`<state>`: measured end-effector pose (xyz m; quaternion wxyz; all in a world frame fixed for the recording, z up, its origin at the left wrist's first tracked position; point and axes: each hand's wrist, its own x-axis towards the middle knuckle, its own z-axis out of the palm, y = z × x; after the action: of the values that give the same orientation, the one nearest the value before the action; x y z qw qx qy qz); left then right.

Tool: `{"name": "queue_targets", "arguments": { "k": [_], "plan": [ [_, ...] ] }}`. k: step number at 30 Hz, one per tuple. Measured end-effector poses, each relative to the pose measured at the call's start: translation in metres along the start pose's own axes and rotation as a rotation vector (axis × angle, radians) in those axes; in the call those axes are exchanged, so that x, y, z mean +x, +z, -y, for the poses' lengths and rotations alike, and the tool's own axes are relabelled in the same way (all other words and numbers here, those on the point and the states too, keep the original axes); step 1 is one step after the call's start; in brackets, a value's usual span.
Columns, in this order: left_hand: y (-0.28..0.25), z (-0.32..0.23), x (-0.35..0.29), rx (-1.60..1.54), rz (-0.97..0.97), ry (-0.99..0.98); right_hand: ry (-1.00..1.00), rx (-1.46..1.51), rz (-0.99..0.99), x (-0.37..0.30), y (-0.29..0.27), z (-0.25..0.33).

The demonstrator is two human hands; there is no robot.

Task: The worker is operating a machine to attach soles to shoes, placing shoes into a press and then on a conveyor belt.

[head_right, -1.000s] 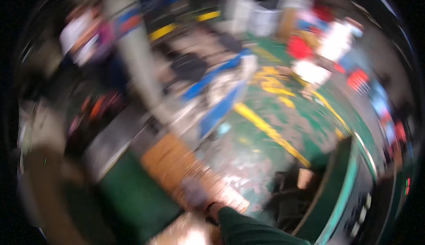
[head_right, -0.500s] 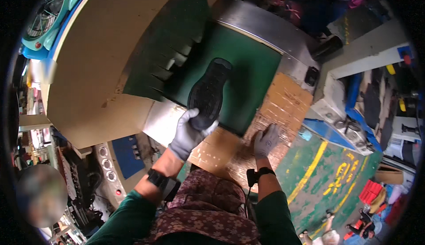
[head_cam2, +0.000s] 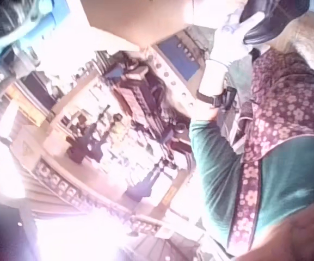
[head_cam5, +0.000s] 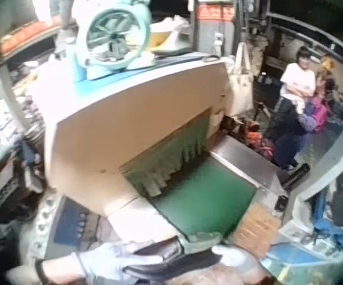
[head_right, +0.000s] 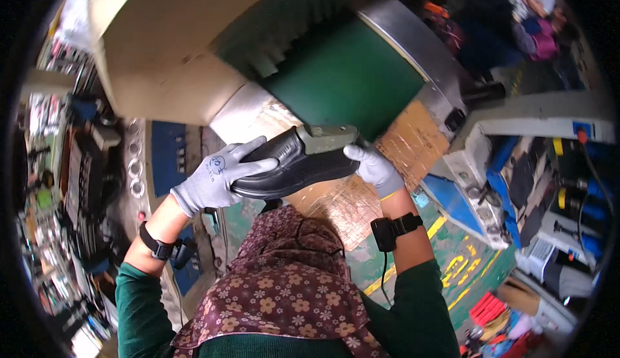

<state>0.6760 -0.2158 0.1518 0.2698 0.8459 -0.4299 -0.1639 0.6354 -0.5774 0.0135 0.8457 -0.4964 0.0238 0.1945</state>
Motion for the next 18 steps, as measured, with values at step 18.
{"name": "queue_targets", "arguments": {
  "k": [18],
  "plan": [
    [0.054, -0.131, -0.391, -1.610, -1.957, 0.240, -0.664, -0.979, 0.991, -0.011, 0.479, -0.054]
  ]
}}
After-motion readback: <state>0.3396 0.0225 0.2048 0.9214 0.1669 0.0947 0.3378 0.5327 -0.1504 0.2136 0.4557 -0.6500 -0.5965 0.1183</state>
